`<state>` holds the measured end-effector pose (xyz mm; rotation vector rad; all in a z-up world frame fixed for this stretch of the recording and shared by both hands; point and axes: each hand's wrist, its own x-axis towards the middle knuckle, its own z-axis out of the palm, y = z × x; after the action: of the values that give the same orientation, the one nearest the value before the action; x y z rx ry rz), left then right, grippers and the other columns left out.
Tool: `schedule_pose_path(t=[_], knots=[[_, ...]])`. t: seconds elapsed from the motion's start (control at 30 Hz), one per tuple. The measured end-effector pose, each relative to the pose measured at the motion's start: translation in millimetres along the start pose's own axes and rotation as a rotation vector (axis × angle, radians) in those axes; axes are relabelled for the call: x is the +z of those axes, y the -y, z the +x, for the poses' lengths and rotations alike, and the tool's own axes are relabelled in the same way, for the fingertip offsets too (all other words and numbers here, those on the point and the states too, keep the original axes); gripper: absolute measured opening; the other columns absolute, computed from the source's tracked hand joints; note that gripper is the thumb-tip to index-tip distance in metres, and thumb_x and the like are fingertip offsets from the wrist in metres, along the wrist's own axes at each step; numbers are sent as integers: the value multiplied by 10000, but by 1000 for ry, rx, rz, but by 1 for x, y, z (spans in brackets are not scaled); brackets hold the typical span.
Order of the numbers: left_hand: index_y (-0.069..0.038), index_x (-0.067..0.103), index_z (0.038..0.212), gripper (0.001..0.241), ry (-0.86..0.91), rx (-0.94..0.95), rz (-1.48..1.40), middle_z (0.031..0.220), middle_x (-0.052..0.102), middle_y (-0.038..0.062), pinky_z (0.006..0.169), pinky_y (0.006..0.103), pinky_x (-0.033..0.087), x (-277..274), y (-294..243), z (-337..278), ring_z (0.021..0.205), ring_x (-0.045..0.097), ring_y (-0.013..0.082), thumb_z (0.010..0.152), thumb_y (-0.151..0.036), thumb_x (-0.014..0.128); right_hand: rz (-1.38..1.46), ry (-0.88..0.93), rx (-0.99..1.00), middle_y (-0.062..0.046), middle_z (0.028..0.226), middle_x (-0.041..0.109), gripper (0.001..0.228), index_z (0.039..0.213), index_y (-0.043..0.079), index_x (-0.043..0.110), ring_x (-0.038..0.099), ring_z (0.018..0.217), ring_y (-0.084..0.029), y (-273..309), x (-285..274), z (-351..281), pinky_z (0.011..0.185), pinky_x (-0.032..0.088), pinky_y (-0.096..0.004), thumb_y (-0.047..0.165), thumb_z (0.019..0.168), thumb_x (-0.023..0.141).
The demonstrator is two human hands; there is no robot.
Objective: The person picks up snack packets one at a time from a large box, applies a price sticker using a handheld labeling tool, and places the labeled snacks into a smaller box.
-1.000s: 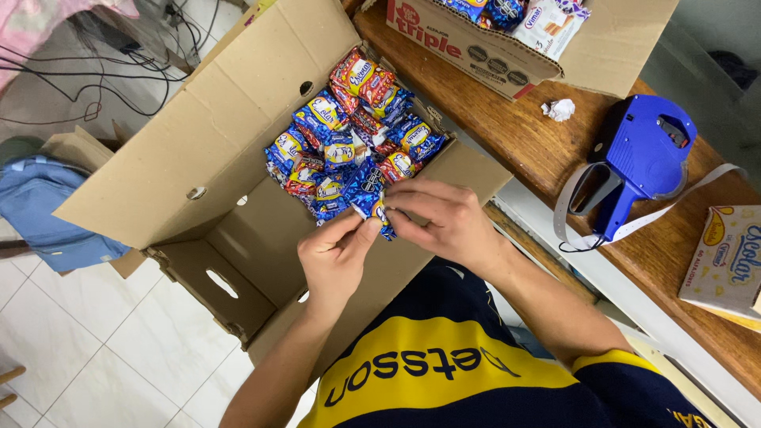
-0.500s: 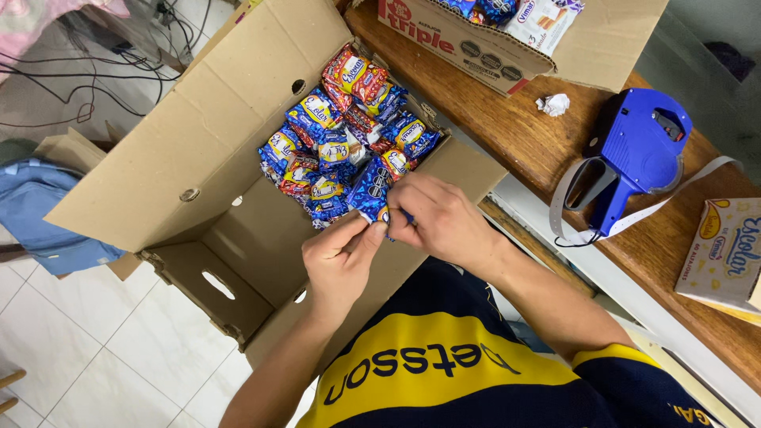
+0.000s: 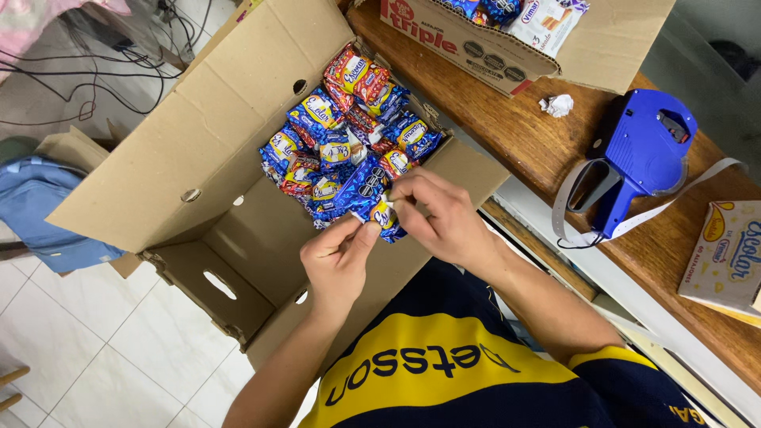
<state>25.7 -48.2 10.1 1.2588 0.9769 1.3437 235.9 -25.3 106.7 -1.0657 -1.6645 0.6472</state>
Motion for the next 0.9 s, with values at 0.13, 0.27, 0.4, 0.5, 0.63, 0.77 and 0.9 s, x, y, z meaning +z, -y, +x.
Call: schedule_pose_path(t=[0.13,0.27,0.4,0.5,0.63,0.77,0.9], knots=[[86,833,1071,149,0,1,5,1007,845,235,761,412,673,0,0,1,986,751,204,923,72,837,-13,38,-17,-173,965,722,280,1155,8,751,719,779,-311,23,-10,10,758,617,-421,205,1145,551],[89,833,1071,144,7,-4,11,1007,843,231,763,413,676,1,1,-1,981,752,198,928,66,834,-72,-24,-73,-158,1001,756,143,1150,29,792,764,814,-303,21,-5,6,759,635,-392,130,1060,743],[92,832,1070,141,15,-7,16,1008,842,227,765,413,678,1,3,-2,977,753,193,933,59,832,-9,-33,18,-115,940,765,65,1051,66,811,756,784,-279,12,-10,1,753,634,-387,79,1034,749],[88,831,1078,135,41,-43,-13,989,840,220,760,406,678,-4,17,-4,950,753,194,956,33,814,9,-61,68,-85,901,755,56,1020,81,793,731,751,-239,6,-12,-3,741,623,-359,69,1030,739],[59,835,1107,155,46,-111,-27,973,840,192,729,365,663,5,-5,1,891,696,147,981,-26,806,88,-81,136,-105,817,735,46,987,43,776,695,688,-193,7,-17,-7,679,605,-339,37,1012,737],[89,807,1110,168,-72,-310,-162,932,821,175,719,369,718,18,-22,6,834,759,168,975,-10,795,98,-221,261,-79,767,785,35,1012,23,756,746,689,-144,6,-34,-14,682,614,-295,2,1018,729],[95,779,1145,186,-122,-397,-248,929,798,141,719,320,736,24,-28,8,820,800,188,990,-6,769,-475,-324,159,-101,891,820,83,966,86,811,805,794,-303,-26,-78,-33,729,633,-367,6,974,832]])
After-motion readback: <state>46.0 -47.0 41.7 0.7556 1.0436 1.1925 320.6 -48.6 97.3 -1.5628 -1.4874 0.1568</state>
